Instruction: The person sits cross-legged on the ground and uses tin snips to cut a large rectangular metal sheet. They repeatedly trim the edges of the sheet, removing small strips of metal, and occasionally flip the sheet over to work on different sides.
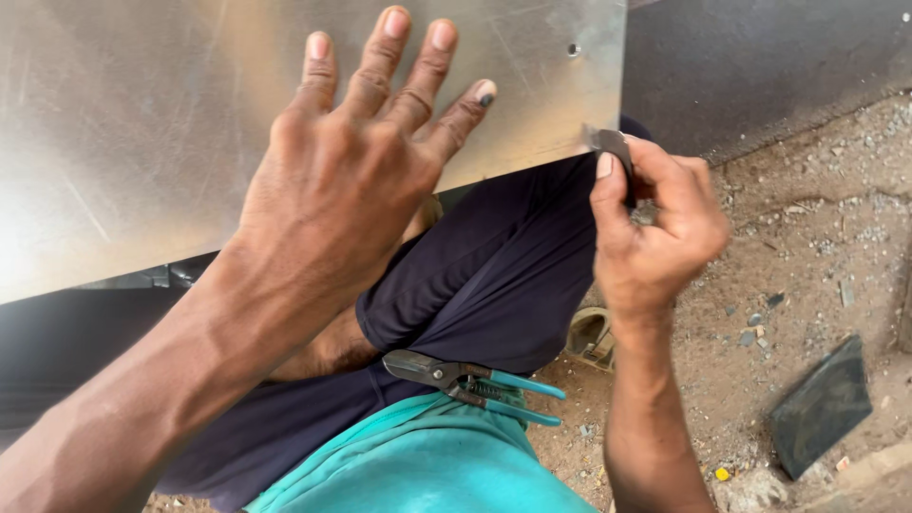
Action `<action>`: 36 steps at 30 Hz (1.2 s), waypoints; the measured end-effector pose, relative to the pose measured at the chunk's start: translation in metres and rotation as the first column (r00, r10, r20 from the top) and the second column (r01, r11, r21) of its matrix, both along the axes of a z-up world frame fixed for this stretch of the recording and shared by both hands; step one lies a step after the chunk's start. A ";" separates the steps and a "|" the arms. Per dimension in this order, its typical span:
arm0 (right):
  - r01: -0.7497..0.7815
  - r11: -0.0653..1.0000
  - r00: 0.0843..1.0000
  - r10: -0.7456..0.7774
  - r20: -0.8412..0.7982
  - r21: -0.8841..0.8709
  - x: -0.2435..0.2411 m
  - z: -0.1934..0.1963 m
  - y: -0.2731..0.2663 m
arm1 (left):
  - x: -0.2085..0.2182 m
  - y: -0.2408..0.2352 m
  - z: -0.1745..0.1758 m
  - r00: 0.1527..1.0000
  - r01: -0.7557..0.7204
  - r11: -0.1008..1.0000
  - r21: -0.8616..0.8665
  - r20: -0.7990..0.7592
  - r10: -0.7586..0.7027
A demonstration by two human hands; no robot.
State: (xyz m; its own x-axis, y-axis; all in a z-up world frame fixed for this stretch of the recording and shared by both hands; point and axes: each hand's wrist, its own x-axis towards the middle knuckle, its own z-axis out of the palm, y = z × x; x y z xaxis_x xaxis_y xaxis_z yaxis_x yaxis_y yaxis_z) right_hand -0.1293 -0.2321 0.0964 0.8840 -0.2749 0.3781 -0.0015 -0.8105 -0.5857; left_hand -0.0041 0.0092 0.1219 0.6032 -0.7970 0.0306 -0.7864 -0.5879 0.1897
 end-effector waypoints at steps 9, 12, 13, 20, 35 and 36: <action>-0.007 1.000 0.999 0.007 -0.041 0.008 0.012 0.020 0.004 | 0.001 0.002 0.004 1.000 -0.001 0.998 0.056 0.025 0.000; 0.065 0.962 0.996 -0.049 -0.069 0.264 0.011 0.013 0.041 | -0.001 0.001 -0.002 0.999 -0.004 0.998 0.070 0.040 0.001; 0.071 0.869 0.997 -0.044 -0.066 0.490 0.010 0.004 0.066 | -0.001 0.002 -0.003 1.000 -0.006 1.000 0.021 0.014 0.005; 0.229 0.864 0.962 -0.132 -0.238 0.448 0.000 0.011 0.002 | 0.000 0.004 -0.005 1.000 -0.018 0.999 0.028 -0.005 0.018; -0.650 0.760 0.286 0.224 -0.931 -0.017 -0.200 0.002 0.049 | -0.088 -0.029 -0.075 0.253 -0.960 -0.231 -0.157 -0.838 -0.484; -0.645 0.763 0.285 0.199 -0.938 -0.035 -0.206 -0.012 0.051 | -0.094 -0.026 -0.072 0.249 -0.965 -0.193 -0.177 -0.849 -0.465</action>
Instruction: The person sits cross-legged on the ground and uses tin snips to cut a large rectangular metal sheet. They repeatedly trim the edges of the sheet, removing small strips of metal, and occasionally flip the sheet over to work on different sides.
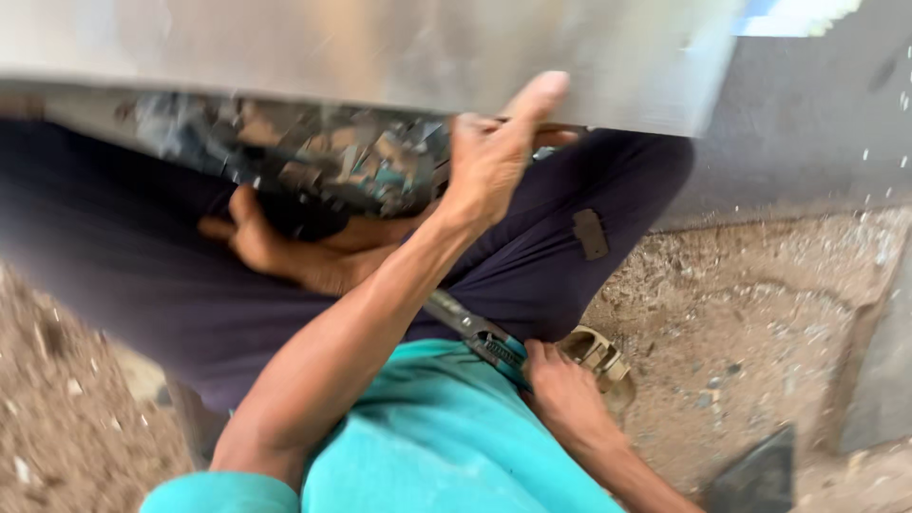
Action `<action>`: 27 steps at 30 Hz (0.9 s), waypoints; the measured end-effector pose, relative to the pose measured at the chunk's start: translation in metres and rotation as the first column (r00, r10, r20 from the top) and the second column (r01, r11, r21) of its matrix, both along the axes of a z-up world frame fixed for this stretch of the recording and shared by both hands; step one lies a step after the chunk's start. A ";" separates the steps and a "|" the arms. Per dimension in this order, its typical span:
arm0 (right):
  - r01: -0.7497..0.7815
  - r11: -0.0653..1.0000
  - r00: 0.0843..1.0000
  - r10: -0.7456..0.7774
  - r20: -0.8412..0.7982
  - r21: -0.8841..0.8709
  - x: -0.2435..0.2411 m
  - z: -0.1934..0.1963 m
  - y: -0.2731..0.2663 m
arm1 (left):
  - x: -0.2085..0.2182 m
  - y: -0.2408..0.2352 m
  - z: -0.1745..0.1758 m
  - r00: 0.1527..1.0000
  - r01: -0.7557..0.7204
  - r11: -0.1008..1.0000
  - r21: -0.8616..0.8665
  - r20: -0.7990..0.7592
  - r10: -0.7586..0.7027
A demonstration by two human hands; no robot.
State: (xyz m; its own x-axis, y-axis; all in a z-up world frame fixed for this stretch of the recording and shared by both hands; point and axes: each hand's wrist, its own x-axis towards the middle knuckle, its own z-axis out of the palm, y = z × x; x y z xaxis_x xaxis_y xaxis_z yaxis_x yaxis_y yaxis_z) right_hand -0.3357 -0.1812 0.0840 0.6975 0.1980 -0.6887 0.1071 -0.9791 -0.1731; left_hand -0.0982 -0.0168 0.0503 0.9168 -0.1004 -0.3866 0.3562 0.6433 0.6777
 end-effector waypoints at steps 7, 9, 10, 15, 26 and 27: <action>0.256 0.922 0.964 -0.267 0.000 0.291 -0.018 0.005 -0.023 | -0.101 0.172 0.022 0.935 0.219 0.932 0.287 -0.336 -0.116; 0.160 0.876 0.965 -0.237 0.115 0.455 -0.005 0.011 -0.038 | -0.122 0.215 0.016 0.972 -0.233 0.965 0.116 0.066 0.227; 0.162 0.849 0.966 -0.240 0.094 0.504 0.008 0.007 -0.039 | -0.130 0.219 0.009 0.958 -0.284 0.957 0.049 0.045 0.282; 0.121 0.947 0.992 -0.103 -0.075 0.299 0.067 0.045 0.026 | -0.182 0.208 -0.018 0.946 -0.321 0.928 -0.188 -0.117 0.303; 0.245 0.962 0.802 -0.133 -0.582 0.118 0.153 0.064 0.053 | -0.181 0.169 -0.030 0.995 -0.098 0.987 -0.129 -0.046 0.093; 0.252 0.957 0.802 -0.124 -0.585 0.142 0.155 0.063 0.054 | -0.183 0.169 -0.030 0.993 -0.116 0.982 -0.147 -0.038 0.112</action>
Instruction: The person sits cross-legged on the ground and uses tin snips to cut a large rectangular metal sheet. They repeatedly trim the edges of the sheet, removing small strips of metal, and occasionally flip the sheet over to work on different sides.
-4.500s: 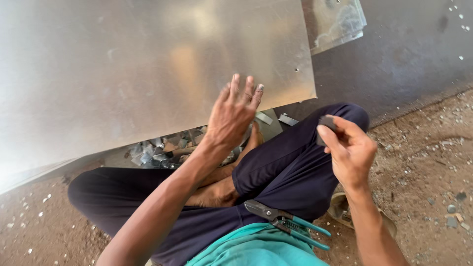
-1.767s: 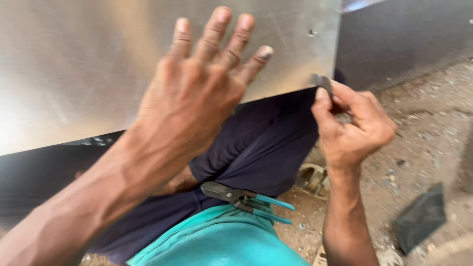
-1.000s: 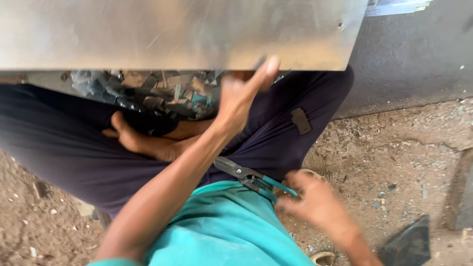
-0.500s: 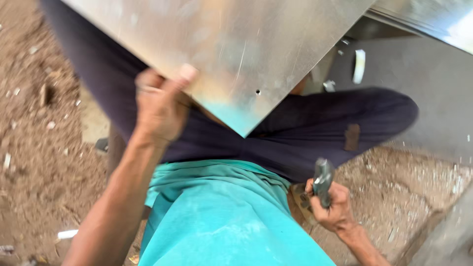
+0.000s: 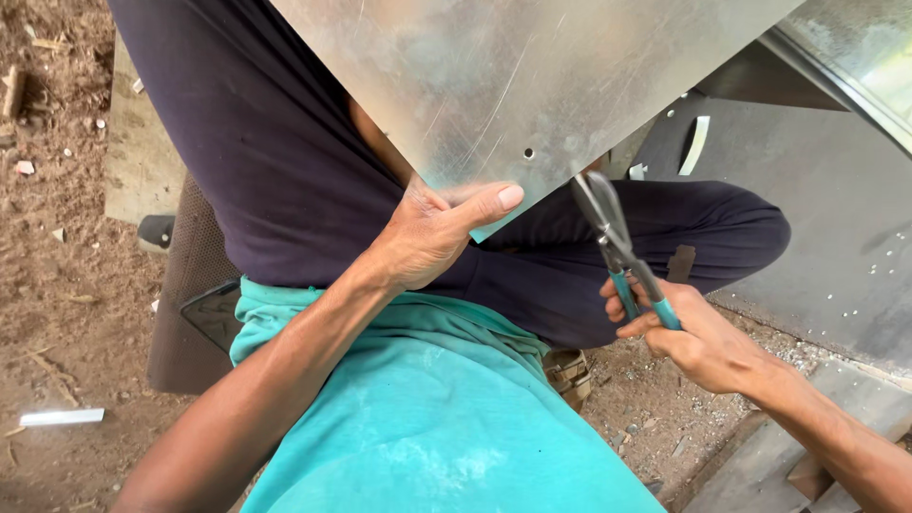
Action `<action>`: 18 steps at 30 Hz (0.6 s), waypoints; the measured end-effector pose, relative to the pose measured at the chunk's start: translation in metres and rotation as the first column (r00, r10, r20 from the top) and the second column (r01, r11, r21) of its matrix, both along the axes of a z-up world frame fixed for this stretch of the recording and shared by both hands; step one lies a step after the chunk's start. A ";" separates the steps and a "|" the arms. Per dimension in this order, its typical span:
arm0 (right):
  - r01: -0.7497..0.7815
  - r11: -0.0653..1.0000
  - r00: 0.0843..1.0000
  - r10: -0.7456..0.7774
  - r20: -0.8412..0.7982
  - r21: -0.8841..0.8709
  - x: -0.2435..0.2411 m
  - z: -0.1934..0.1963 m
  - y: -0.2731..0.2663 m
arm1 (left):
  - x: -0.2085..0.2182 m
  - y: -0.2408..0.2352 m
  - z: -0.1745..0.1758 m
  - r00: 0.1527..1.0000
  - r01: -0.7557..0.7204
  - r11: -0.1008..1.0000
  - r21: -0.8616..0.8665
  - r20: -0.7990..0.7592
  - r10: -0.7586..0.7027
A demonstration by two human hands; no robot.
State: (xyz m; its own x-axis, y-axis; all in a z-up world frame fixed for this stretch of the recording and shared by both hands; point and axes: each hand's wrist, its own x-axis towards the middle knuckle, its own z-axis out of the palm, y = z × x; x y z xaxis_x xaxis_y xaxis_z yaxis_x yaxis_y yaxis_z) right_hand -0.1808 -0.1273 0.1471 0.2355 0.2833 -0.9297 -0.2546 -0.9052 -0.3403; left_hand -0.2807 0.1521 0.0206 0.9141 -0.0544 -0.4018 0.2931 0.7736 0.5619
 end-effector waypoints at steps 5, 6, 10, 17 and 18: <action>-0.022 1.000 0.999 0.021 0.047 0.017 0.009 0.004 0.011 | 0.000 -0.004 0.004 0.998 -0.069 0.997 -0.041 0.005 0.069; -0.051 0.998 0.998 0.053 0.046 -0.028 0.011 0.006 0.013 | 0.000 -0.007 0.005 0.996 -0.086 0.994 -0.070 0.001 0.087; -0.123 0.982 0.991 0.129 0.031 -0.146 0.017 0.015 0.018 | -0.003 -0.009 0.016 0.992 -0.129 0.975 -0.181 -0.036 0.125; -0.242 0.966 0.963 0.251 0.101 -0.093 0.018 0.020 0.010 | 0.000 -0.011 0.034 0.984 -0.176 0.971 -0.161 -0.058 0.168; -0.239 0.962 0.964 0.251 0.091 -0.129 0.018 0.021 0.012 | 0.000 -0.012 0.034 0.984 -0.180 0.970 -0.161 -0.036 0.177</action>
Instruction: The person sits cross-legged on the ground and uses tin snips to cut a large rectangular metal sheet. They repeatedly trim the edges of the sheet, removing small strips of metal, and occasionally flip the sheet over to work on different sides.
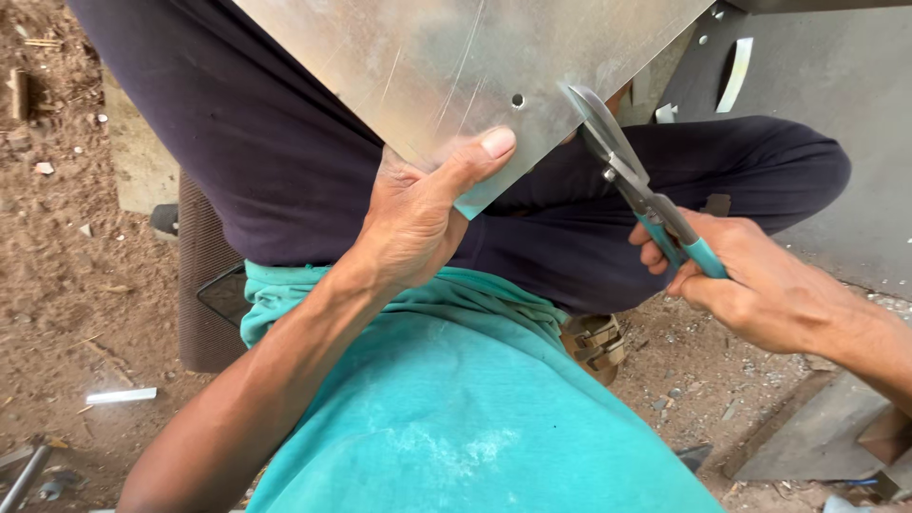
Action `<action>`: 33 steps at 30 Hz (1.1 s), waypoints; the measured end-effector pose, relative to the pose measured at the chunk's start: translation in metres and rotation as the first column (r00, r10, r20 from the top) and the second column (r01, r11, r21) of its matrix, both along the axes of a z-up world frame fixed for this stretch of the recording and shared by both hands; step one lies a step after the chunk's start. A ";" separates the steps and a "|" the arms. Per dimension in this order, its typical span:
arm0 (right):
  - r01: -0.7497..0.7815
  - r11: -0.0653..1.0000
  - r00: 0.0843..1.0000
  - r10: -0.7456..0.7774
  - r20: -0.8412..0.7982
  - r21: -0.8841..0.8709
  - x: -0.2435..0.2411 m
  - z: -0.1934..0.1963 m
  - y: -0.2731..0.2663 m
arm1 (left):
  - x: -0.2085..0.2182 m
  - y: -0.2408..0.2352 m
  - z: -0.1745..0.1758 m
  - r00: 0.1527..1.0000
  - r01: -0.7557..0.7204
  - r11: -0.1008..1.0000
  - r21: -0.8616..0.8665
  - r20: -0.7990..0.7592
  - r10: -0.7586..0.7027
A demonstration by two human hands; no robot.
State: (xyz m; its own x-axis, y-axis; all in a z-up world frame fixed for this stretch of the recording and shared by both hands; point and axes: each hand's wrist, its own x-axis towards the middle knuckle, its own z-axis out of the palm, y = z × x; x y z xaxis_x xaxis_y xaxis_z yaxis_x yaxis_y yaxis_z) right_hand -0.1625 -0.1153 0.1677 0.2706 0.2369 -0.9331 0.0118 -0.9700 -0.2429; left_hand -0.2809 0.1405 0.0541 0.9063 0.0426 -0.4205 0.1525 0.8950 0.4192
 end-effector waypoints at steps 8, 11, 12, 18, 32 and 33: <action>-0.073 0.995 0.992 0.079 0.099 -0.061 0.004 0.000 0.010 | 0.001 0.005 0.002 1.000 0.018 0.995 0.097 -0.004 -0.018; -0.139 0.977 0.982 0.157 0.101 -0.165 0.006 -0.006 0.003 | 0.005 0.022 0.000 0.997 0.069 0.981 0.182 0.012 -0.073; -0.127 0.982 0.983 0.144 0.117 -0.141 0.007 -0.010 -0.002 | 0.005 0.043 -0.002 0.991 0.126 0.971 0.202 0.010 -0.131; -0.028 0.999 0.993 0.025 0.116 0.023 0.005 -0.042 -0.034 | 0.021 0.099 0.002 0.910 0.409 0.856 0.317 -0.080 -0.406; 0.911 0.338 0.413 -0.755 -0.510 0.238 -0.119 -0.051 -0.079 | 0.088 -0.021 -0.073 0.653 0.580 0.814 -0.035 0.617 -0.439; 0.902 0.361 0.429 -0.806 -0.407 0.237 -0.135 -0.060 -0.079 | 0.103 -0.030 -0.081 0.570 0.612 0.783 -0.110 0.749 -0.339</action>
